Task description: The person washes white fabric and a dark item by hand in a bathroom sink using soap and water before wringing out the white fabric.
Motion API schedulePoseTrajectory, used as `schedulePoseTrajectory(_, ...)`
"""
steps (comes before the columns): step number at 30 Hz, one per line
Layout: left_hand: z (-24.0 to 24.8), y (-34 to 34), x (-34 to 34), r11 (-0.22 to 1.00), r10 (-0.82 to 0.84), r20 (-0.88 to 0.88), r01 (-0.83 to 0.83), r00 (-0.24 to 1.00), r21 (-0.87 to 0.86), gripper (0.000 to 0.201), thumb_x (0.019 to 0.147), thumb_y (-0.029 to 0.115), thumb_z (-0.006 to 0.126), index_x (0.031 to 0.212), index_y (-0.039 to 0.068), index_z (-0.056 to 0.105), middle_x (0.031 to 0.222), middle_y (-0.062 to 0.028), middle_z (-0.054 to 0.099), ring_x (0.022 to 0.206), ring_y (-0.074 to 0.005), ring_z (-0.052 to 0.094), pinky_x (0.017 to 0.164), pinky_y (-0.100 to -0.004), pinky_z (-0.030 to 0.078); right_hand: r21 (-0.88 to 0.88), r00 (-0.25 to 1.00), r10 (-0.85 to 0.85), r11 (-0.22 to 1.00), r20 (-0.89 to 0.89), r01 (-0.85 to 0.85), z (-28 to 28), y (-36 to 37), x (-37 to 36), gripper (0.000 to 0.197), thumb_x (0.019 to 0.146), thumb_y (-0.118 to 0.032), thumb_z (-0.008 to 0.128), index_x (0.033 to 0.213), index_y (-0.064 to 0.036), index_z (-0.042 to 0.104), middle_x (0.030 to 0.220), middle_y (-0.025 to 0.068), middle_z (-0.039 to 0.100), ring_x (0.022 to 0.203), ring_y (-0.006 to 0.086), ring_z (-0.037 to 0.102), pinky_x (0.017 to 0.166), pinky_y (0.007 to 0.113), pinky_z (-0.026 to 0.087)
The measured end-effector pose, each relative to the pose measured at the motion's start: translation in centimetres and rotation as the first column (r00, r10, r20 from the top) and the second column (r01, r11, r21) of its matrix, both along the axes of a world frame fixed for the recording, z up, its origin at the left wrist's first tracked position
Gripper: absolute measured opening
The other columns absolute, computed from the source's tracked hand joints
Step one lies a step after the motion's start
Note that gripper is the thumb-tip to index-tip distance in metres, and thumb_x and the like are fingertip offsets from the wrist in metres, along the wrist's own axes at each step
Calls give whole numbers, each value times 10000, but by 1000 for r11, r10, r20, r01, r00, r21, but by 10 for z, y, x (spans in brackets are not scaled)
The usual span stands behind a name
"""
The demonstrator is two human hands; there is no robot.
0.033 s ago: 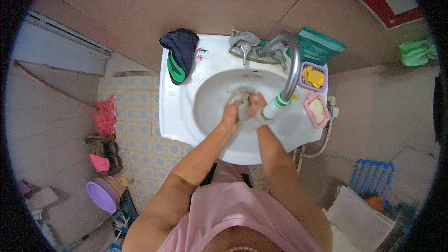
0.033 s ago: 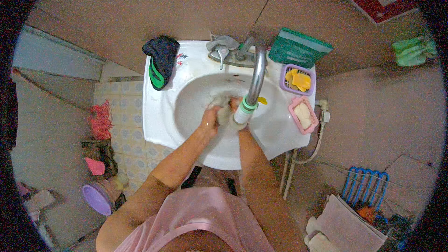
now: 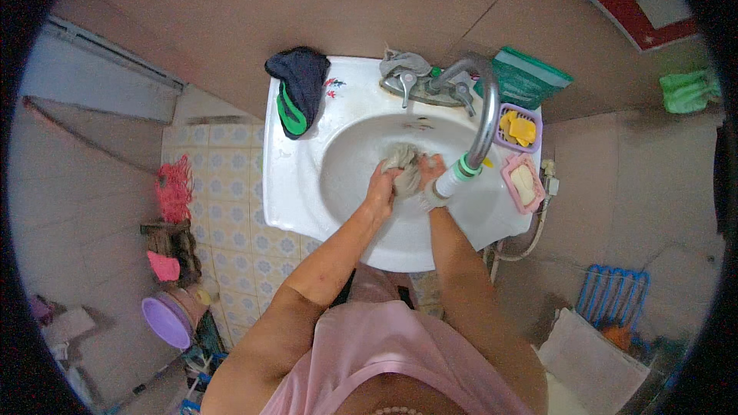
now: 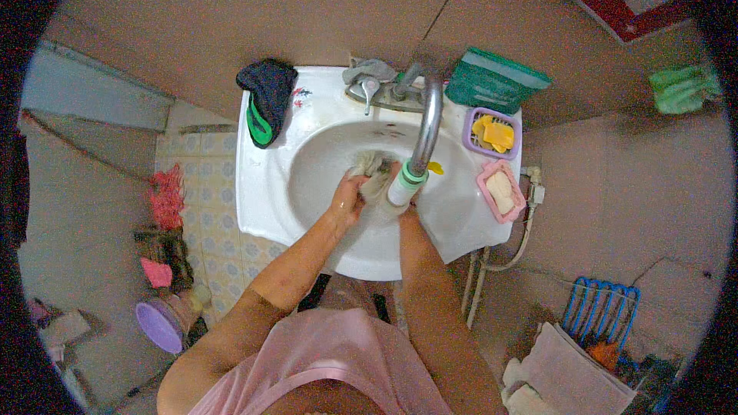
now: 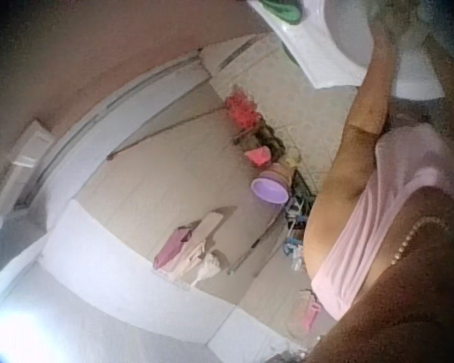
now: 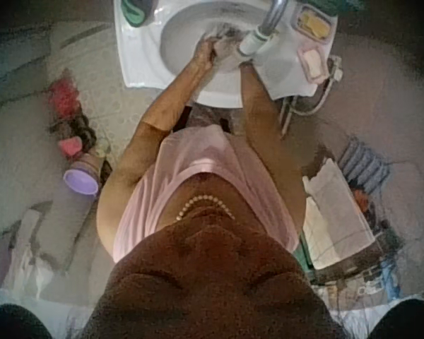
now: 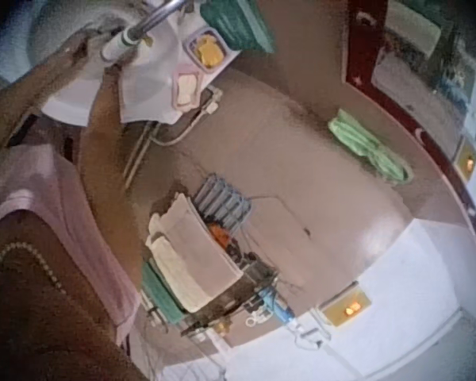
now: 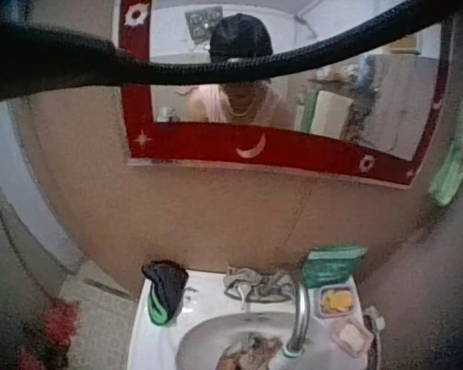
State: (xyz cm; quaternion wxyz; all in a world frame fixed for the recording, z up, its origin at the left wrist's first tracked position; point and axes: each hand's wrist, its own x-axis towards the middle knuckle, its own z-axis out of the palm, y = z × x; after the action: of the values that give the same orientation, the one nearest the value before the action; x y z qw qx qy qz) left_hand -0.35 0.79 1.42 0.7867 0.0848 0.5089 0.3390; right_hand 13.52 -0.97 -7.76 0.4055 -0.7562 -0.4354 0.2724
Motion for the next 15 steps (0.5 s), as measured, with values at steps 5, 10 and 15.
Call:
schedulePoseTrajectory(5, -26, 2, -50, 980, -130, -142, 105, 981, -171, 463, 759, 199, 455, 1174, 258, 259, 928, -28, 461, 660, -152, 415, 578, -266, 374, -185, 906, 184, 975, 382, -120, 3, -9, 16, 222, 637, -199, 628, 775, -58, 526, 771, 119, 554, 707, 239, 526, 647, 316, 411)
schedulePoseTrajectory(10, -26, 25, -51, 944, 25, 314, 80, 949, -319, 374, 780, 319, 466, 1102, 133, 428, 992, -77, 501, 724, -158, 513, 614, -328, 439, -150, 979, 194, 968, -56, -201, 64, -4, -90, 250, 617, -223, 656, 771, -65, 539, 766, 117, 563, 712, 255, 537, 641, 317, 419)
schedulePoseTrajectory(15, -8, 34, -52, 968, -187, 197, 215, 962, -131, 298, 768, 305, 491, 943, 67, 525, 914, -90, 548, 741, -193, 546, 652, -339, 444, 128, 919, 392, 910, 44, -395, 132, -9, -126, 187, 631, -233, 617, 708, -86, 530, 627, 115, 542, 604, 288, 532, 572, 334, 422)
